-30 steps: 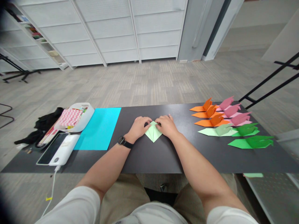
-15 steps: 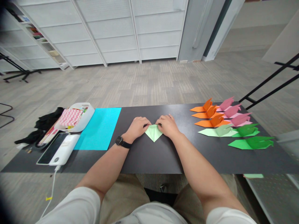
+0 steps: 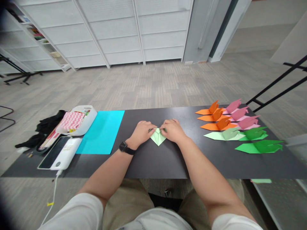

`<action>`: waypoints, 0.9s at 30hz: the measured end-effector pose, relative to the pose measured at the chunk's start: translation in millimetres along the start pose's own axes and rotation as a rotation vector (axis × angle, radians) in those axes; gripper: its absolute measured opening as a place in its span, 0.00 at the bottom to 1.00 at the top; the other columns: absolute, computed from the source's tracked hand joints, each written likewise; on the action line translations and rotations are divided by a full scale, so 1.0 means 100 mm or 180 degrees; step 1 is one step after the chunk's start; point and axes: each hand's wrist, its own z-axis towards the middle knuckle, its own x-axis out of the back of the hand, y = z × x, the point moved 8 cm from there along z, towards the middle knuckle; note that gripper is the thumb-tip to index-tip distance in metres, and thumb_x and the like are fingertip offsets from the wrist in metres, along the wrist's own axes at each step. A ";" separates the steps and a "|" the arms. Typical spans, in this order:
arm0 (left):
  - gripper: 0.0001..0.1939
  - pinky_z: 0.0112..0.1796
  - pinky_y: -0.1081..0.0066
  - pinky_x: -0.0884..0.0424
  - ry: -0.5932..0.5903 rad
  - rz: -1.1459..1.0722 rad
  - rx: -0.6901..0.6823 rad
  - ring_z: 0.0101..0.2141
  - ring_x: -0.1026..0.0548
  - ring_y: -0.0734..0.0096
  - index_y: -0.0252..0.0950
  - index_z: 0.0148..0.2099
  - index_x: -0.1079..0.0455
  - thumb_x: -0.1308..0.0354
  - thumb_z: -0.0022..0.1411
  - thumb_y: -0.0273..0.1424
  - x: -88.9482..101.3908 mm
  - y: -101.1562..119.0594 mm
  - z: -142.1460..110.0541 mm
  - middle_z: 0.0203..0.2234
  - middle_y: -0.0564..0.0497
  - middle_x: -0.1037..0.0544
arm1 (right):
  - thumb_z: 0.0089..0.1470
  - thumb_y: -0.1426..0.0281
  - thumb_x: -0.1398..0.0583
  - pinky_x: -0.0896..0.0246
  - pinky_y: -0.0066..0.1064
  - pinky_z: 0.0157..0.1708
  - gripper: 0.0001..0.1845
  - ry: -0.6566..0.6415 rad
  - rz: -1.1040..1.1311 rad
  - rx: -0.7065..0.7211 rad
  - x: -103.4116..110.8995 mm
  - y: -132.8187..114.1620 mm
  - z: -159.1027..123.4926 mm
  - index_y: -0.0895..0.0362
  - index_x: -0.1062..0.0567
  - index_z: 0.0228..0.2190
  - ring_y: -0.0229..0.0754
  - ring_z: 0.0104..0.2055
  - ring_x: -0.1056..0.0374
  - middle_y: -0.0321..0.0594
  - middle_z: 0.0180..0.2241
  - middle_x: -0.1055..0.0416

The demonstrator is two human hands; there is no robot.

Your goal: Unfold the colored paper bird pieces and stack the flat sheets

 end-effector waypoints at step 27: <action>0.11 0.52 0.58 0.36 -0.0042 0.0018 0.0297 0.46 0.28 0.60 0.51 0.51 0.16 0.39 0.72 0.39 -0.09 -0.06 0.01 0.45 0.49 0.23 | 0.64 0.65 0.38 0.39 0.37 0.46 0.13 0.0419 -0.0010 -0.0446 0.19 0.34 -0.05 0.47 0.12 0.42 0.47 0.45 0.26 0.41 0.41 0.20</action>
